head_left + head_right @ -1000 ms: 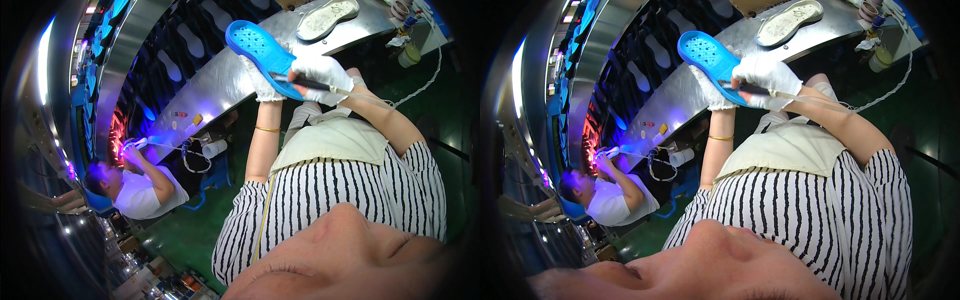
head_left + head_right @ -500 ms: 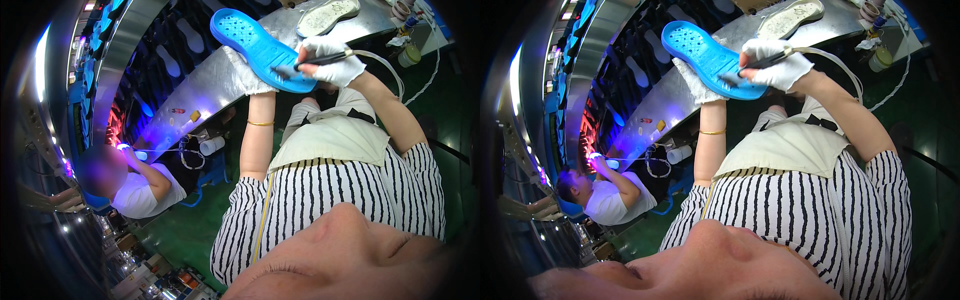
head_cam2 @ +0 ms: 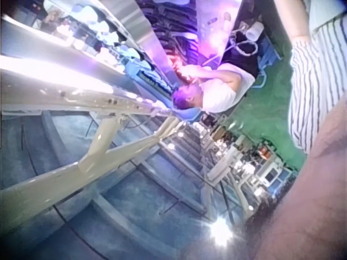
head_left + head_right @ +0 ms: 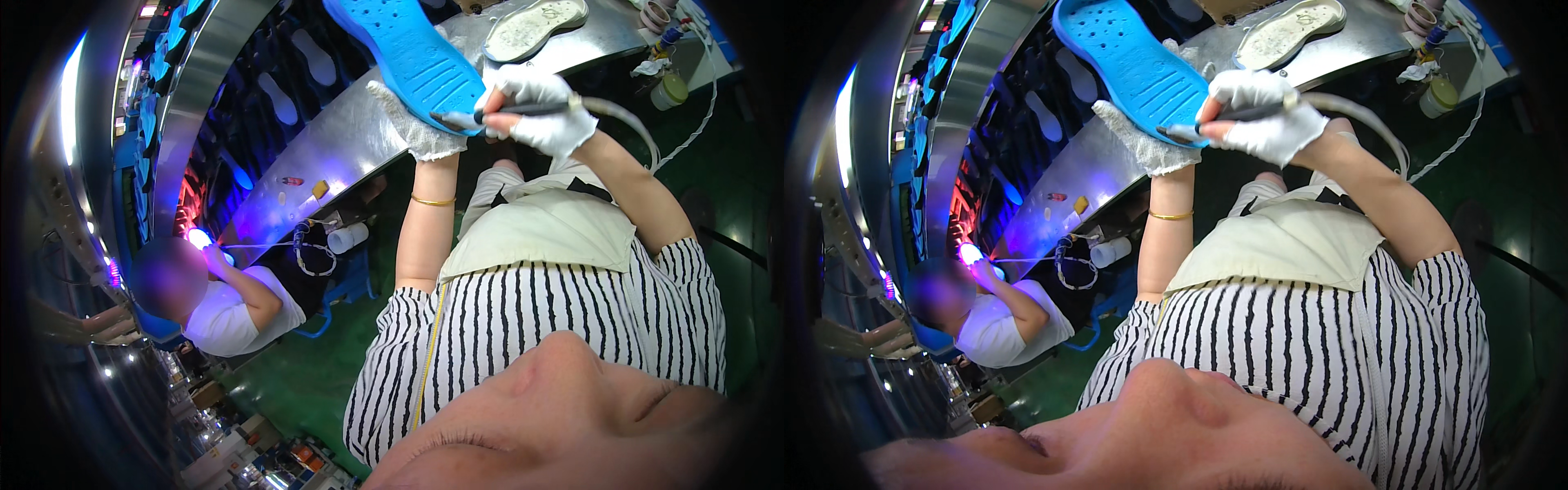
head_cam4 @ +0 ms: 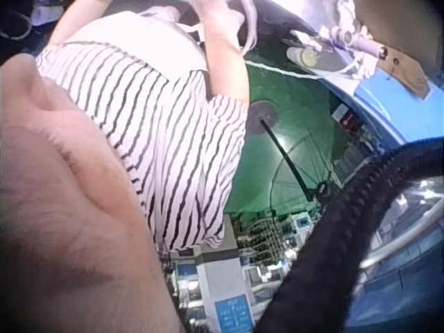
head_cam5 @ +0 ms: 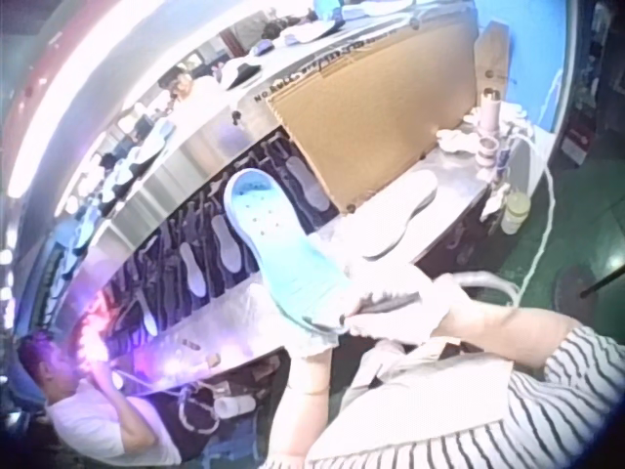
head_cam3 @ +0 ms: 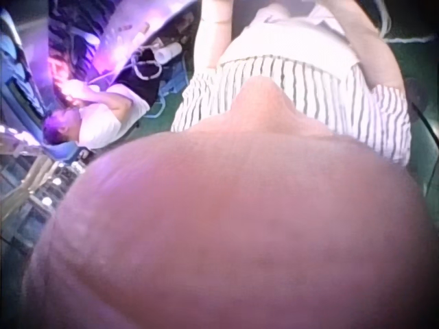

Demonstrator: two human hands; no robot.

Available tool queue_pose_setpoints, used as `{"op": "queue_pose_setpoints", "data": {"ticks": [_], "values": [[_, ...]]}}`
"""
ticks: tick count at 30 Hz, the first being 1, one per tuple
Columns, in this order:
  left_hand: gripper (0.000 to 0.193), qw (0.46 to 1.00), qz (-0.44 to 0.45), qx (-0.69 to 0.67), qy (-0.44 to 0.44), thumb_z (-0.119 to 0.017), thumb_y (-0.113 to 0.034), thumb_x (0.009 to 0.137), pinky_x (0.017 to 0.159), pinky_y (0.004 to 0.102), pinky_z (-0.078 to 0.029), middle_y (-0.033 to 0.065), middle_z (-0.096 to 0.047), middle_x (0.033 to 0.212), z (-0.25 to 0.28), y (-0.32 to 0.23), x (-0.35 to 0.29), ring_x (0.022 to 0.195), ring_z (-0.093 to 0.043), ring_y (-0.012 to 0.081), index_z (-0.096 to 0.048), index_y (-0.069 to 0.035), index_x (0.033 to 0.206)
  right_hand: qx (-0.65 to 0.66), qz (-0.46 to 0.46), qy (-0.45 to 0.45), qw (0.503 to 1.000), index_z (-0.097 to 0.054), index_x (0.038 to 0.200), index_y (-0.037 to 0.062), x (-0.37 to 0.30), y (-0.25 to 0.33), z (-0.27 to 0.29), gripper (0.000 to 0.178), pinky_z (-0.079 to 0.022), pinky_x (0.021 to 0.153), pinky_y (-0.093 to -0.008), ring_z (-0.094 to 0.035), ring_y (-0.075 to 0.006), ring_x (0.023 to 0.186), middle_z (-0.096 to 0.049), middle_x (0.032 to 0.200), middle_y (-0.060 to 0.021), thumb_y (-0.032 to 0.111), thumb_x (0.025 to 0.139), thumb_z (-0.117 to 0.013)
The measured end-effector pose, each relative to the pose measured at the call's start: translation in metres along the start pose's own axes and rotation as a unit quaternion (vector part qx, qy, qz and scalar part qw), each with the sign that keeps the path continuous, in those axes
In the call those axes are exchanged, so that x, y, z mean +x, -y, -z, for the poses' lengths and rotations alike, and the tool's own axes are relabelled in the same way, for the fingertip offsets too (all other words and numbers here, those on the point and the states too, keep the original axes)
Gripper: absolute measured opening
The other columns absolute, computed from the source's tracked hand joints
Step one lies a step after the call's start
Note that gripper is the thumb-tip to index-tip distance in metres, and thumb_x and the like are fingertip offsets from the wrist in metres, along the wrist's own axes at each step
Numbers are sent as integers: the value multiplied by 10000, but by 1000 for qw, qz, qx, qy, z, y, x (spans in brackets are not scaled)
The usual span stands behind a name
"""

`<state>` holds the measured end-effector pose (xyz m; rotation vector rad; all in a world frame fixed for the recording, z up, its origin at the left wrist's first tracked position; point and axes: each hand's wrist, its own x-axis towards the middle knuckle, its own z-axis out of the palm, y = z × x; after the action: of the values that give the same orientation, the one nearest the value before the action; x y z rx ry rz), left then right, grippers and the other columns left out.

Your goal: The person applies a liquid substance to blue shoe soles using a handheld brush, reaching for new soles from a conveyor belt and placing them back after treatment.

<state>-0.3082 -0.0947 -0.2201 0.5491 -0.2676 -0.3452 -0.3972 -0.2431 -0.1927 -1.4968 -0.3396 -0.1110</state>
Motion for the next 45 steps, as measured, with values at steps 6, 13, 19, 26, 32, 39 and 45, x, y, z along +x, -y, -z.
{"op": "queue_pose_setpoints", "data": {"ticks": [6,13,19,26,32,39,45], "values": [[825,998,4,-38,45,-410,-706,872,1016,485,-434,190,-455,1395,6,-9,7,1208,-508,350,-344,-124,1453,-167,114,25,979,-634,909,33,6,0,-3,134,-505,712,-254,-621,-130,762,-653,876,-68,56,807,-718],[817,994,17,-63,83,-415,-696,875,1027,514,-421,219,-422,1418,6,-16,15,1243,-483,382,-323,-144,1470,-10,-29,5,1000,-630,896,33,9,2,3,122,-493,768,-271,-604,-123,832,-637,919,-51,11,795,-696],[834,990,42,-99,91,-442,-697,860,1031,549,-410,234,-413,1423,8,-22,18,1270,-455,413,-317,-148,1475,-8,-88,70,994,-638,867,37,13,5,9,108,-495,748,-257,-603,-114,825,-653,950,-55,-29,783,-654],[888,988,74,-87,108,-444,-724,838,1030,557,-410,260,-408,1416,10,-31,27,1265,-453,435,-310,-119,1474,34,-129,38,990,-633,858,42,4,0,4,80,-497,570,-209,-582,-84,672,-663,868,-39,22,797,-682],[896,989,106,-23,100,-447,-713,842,1049,543,-394,255,-414,1415,10,-42,29,1265,-449,441,-320,-81,1464,31,-221,13,975,-633,893,83,-8,9,9,116,-494,600,-210,-611,-69,754,-669,817,-15,100,812,-715],[674,985,160,62,-17,-505,-583,892,819,447,-567,213,-632,1143,3,-45,32,953,-658,325,-547,-17,1255,-133,129,81,979,-611,840,38,21,3,15,158,-503,781,-303,-616,-206,865,-630,918,-86,-51,720,-662],[551,951,265,149,-53,-541,-477,926,769,398,-577,193,-659,1057,1,-47,40,887,-672,284,-588,15,1168,-147,30,127,980,-641,836,48,27,-2,15,149,-514,750,-310,-627,-207,838,-658,910,-78,-33,713,-668]]}}
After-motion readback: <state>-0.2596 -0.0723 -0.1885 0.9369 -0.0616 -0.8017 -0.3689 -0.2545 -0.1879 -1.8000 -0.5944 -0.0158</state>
